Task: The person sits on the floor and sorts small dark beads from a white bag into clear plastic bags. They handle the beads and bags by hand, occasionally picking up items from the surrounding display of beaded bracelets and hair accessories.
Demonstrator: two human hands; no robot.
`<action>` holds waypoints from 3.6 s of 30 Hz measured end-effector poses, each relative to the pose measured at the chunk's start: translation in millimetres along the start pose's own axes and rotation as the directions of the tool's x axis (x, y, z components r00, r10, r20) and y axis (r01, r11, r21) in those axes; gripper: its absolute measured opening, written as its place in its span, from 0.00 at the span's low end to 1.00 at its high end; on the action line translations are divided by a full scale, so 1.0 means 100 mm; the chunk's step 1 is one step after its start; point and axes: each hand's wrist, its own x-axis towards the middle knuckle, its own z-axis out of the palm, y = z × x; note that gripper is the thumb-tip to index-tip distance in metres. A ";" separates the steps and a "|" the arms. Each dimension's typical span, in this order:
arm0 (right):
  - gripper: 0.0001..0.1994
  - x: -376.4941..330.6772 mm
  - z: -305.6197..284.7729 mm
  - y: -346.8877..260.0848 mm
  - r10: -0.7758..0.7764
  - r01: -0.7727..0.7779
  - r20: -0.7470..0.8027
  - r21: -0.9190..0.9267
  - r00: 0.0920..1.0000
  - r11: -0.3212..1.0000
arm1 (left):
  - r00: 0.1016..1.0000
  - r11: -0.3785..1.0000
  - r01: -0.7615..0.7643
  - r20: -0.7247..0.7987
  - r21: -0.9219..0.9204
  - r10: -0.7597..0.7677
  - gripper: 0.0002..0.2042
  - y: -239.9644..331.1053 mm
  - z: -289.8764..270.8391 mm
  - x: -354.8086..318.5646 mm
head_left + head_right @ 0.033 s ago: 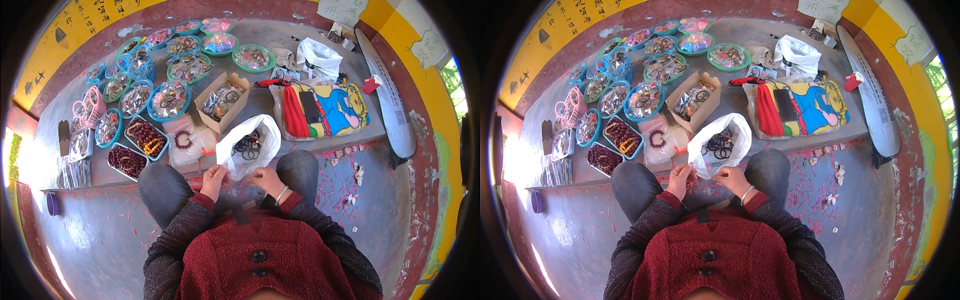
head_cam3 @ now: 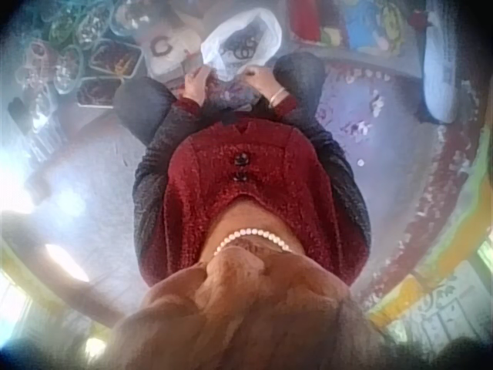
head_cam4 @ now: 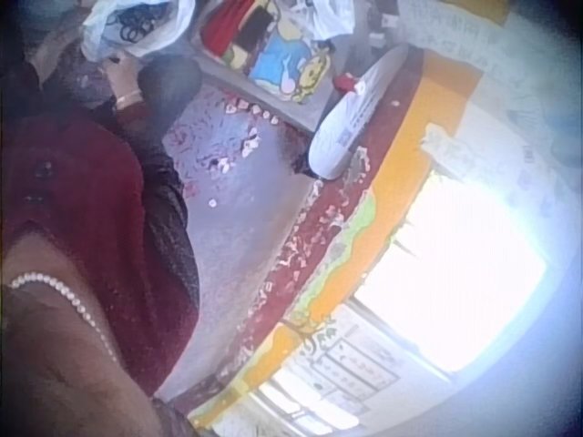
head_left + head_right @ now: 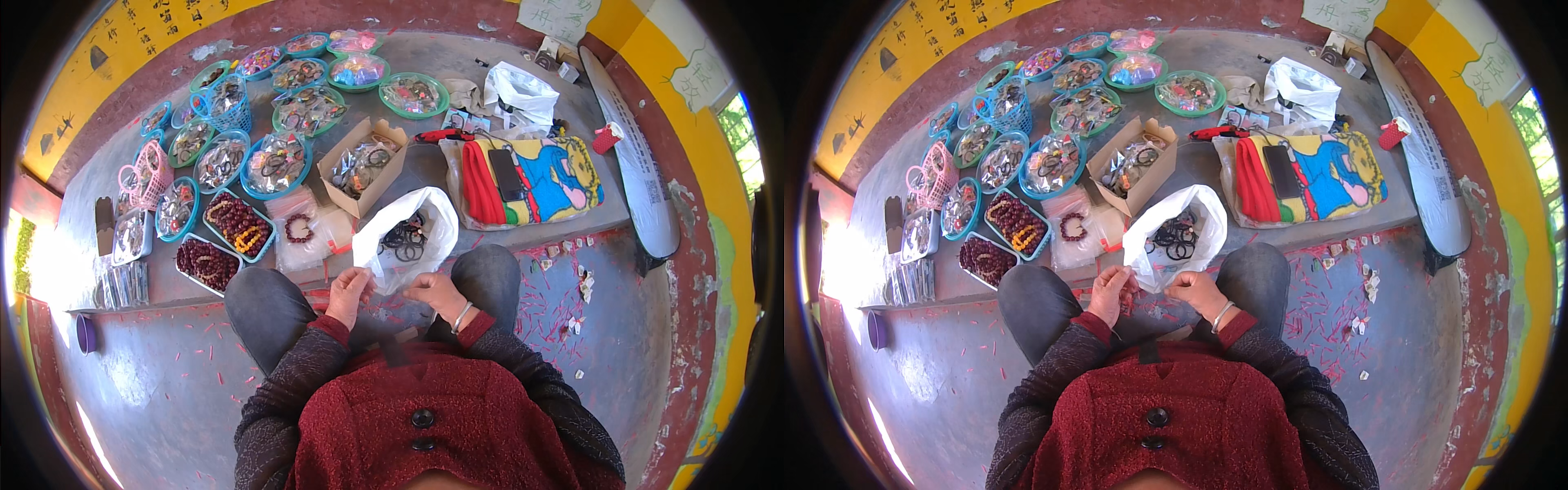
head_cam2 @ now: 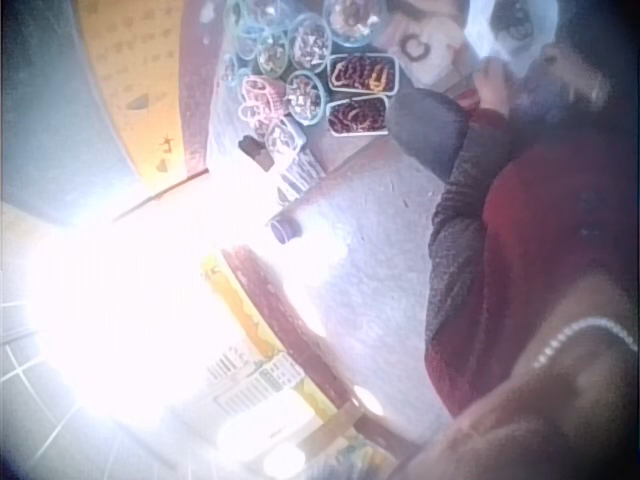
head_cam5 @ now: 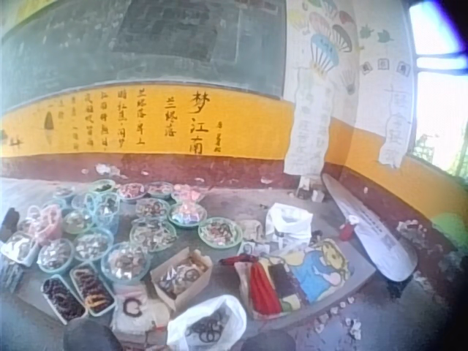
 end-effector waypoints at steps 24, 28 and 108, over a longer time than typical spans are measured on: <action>0.06 0.00 -0.02 0.01 0.051 -0.102 0.183 0.281 0.982 0.954 | 0.963 0.979 0.201 0.187 -0.017 -0.195 0.04 0.04 0.01 -0.01; 0.04 0.01 -0.04 0.00 0.021 -0.029 0.183 0.041 0.983 0.999 | 0.962 0.990 0.138 0.238 -0.004 -0.134 0.03 0.00 0.01 0.01; 0.15 -0.13 -0.05 -0.23 0.130 -0.198 0.226 0.315 0.965 0.928 | 0.940 0.964 0.255 0.214 0.078 -0.266 0.10 0.12 0.17 -0.08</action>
